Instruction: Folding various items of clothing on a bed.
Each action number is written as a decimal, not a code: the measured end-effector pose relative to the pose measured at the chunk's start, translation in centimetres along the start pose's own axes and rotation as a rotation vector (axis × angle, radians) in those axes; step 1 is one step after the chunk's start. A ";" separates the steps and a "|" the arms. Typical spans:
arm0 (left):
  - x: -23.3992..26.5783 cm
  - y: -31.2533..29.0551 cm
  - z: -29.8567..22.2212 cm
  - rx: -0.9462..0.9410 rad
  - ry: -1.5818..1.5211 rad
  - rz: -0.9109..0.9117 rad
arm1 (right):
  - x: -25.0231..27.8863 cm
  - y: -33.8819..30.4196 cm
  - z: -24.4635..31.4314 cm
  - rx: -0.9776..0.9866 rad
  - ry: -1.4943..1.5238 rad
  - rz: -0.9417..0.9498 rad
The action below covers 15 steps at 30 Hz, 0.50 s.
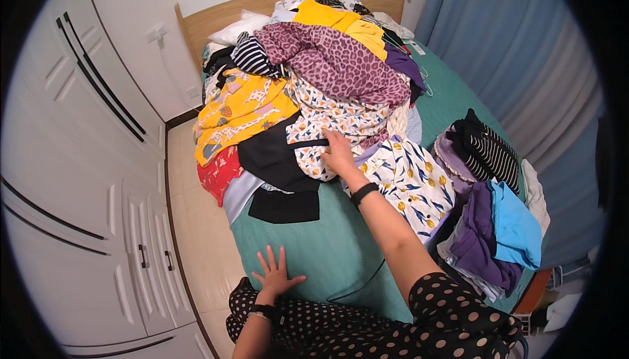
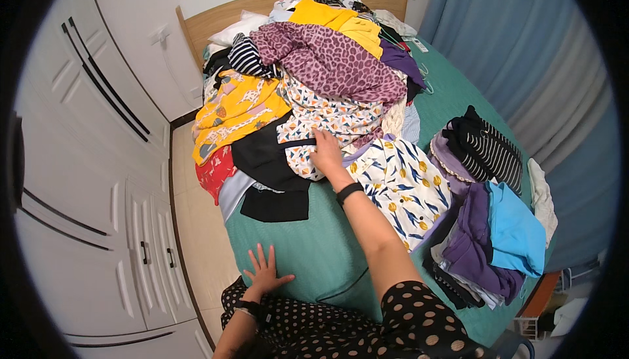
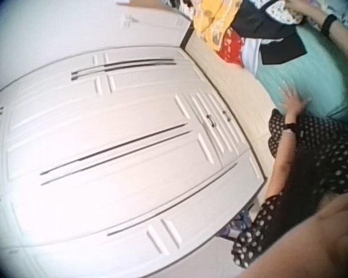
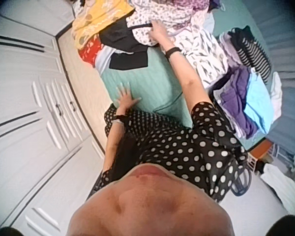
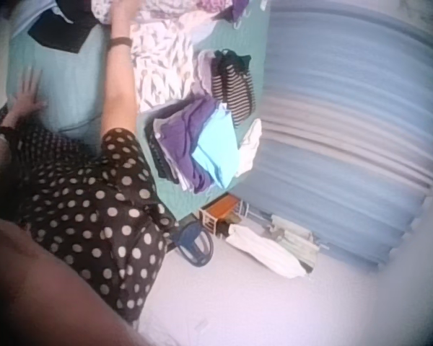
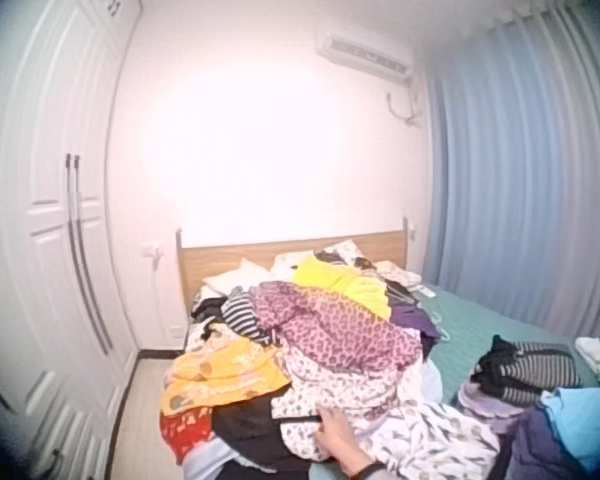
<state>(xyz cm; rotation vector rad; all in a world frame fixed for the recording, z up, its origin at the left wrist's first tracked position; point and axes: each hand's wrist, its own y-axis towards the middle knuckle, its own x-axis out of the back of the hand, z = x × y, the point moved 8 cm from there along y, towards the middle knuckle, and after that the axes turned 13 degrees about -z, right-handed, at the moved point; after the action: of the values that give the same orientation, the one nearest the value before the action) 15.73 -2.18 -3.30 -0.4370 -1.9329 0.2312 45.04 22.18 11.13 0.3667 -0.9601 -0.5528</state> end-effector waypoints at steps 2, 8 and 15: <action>-0.1 -0.1 1.0 0.018 -0.007 0.008 | -2.6 -0.2 1.2 -0.017 -0.124 0.149; -0.6 0.7 0.7 -0.005 -0.015 0.025 | -4.0 -0.7 0.8 -0.106 -0.085 0.302; -0.2 -1.0 1.1 0.003 -0.011 0.057 | 0.1 -8.7 21.7 -0.286 1.223 0.678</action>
<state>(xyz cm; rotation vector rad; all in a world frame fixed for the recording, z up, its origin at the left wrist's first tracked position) 14.62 -3.15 -3.52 -0.4903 -1.9320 0.2742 24.30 13.99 18.16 0.0541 0.2128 0.2005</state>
